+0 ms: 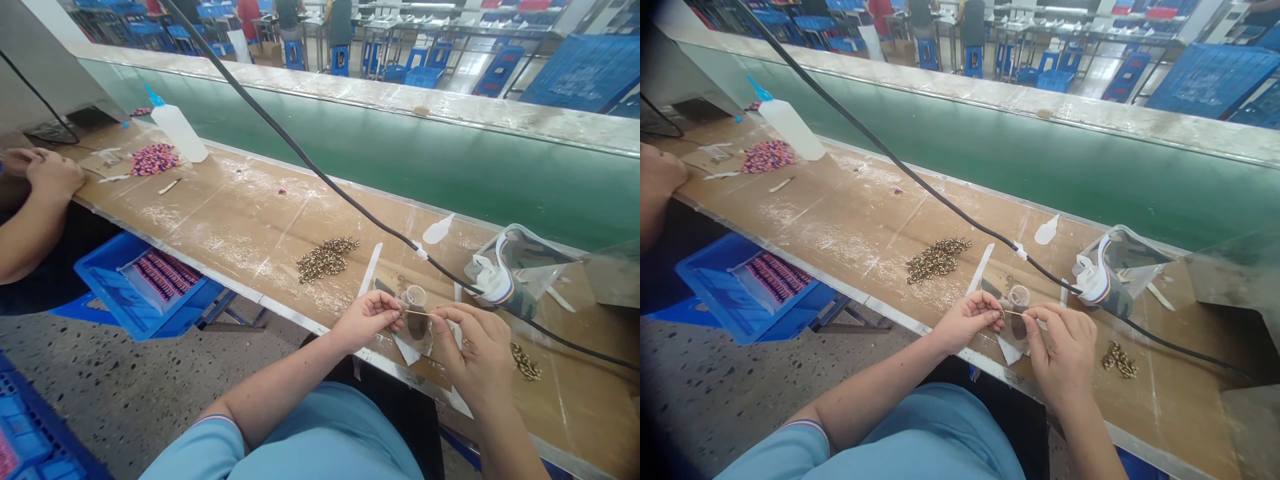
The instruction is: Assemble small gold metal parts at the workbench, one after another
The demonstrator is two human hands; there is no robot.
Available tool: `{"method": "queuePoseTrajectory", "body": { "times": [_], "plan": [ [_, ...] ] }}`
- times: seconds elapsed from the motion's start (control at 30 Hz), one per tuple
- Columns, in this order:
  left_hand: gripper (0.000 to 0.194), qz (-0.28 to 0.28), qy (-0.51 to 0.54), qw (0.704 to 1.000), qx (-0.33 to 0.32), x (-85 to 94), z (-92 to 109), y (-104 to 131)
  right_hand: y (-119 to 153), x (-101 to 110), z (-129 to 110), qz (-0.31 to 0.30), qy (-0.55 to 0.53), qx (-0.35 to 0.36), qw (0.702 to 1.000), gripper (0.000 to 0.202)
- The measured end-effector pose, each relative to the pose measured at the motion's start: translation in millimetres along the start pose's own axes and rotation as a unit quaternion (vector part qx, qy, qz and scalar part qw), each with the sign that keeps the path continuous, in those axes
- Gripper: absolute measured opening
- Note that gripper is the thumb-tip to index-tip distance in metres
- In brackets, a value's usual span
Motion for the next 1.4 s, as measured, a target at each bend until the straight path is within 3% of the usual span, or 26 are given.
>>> {"method": "queuePoseTrajectory", "body": {
  "times": [0.27,0.9,1.0,1.2,1.4],
  "plan": [
    [0.037,0.008,-0.001,1.000,0.000,0.1,-1,-1,-9,-3,12,0.031,0.121,0.025,0.992,0.014],
    [0.036,0.013,0.004,1.000,-0.005,0.7,-1,-2,-7,-15,12,0.002,0.135,0.039,0.990,0.015],
    [0.036,0.015,0.005,1.000,-0.010,1.4,-1,-2,-4,-8,14,0.022,0.102,0.017,0.994,0.013],
    [0.035,0.013,0.006,1.000,-0.016,2.2,-1,-2,7,5,19,0.037,-0.040,-0.103,0.993,0.013],
    [0.034,0.004,0.002,1.000,-0.019,1.3,-1,-1,11,-1,10,0.004,-0.064,-0.098,0.993,0.013]
  ]
}}
Point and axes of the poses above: each hand's wrist, its own y-axis away from the middle knuckle, its own x-axis out of the back of the hand, z = x × y, the point moved 7 cm from there along -y, towards the middle knuckle, and after that the axes turned 2 degrees about x, right-handed, at the moved point
